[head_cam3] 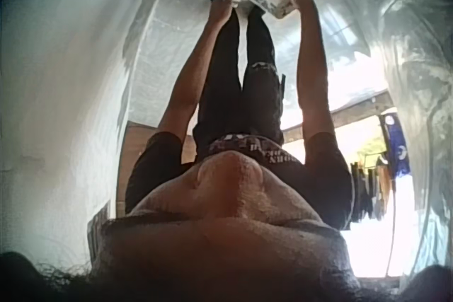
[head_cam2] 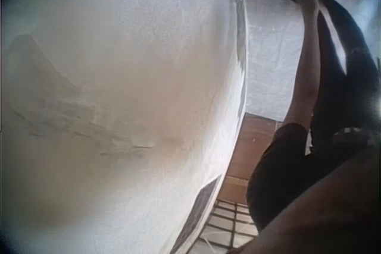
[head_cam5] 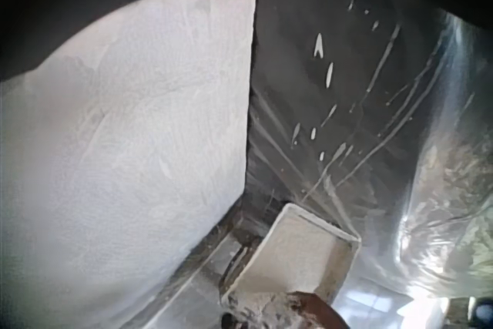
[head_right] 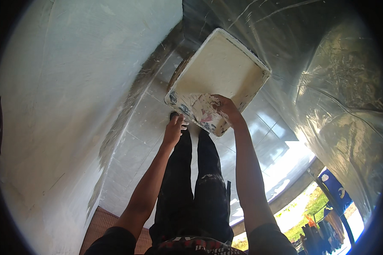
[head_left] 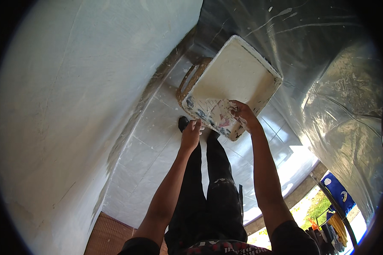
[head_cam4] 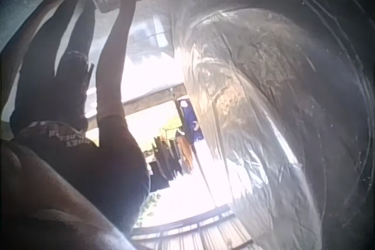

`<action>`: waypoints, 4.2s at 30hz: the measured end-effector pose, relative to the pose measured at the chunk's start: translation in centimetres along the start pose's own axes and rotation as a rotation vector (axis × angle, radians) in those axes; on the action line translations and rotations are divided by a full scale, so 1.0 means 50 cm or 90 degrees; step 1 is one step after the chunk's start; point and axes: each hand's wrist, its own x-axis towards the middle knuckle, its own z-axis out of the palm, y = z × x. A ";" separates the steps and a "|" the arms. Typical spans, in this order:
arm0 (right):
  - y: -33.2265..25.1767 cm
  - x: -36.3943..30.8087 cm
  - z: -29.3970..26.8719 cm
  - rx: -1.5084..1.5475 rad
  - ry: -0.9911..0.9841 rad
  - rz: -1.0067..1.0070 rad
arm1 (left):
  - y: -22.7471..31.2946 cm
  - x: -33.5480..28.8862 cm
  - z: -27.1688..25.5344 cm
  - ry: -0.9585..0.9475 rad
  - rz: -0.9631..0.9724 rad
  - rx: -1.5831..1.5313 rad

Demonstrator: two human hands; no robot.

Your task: The person applies wall putty to the edge of a window frame and the adjacent wall, using their fingers and a putty knife to spread the filler.

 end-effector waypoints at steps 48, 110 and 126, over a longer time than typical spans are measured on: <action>-0.229 -0.644 0.668 0.507 -0.663 -0.264 | 0.179 -0.913 -0.366 0.695 0.511 -0.305; -0.342 -0.826 1.372 -0.162 0.348 -1.321 | 0.274 -1.143 -1.000 0.878 1.036 0.626; -0.289 -0.860 1.423 -0.122 0.369 -1.292 | 0.284 -1.184 -1.019 0.735 1.121 0.533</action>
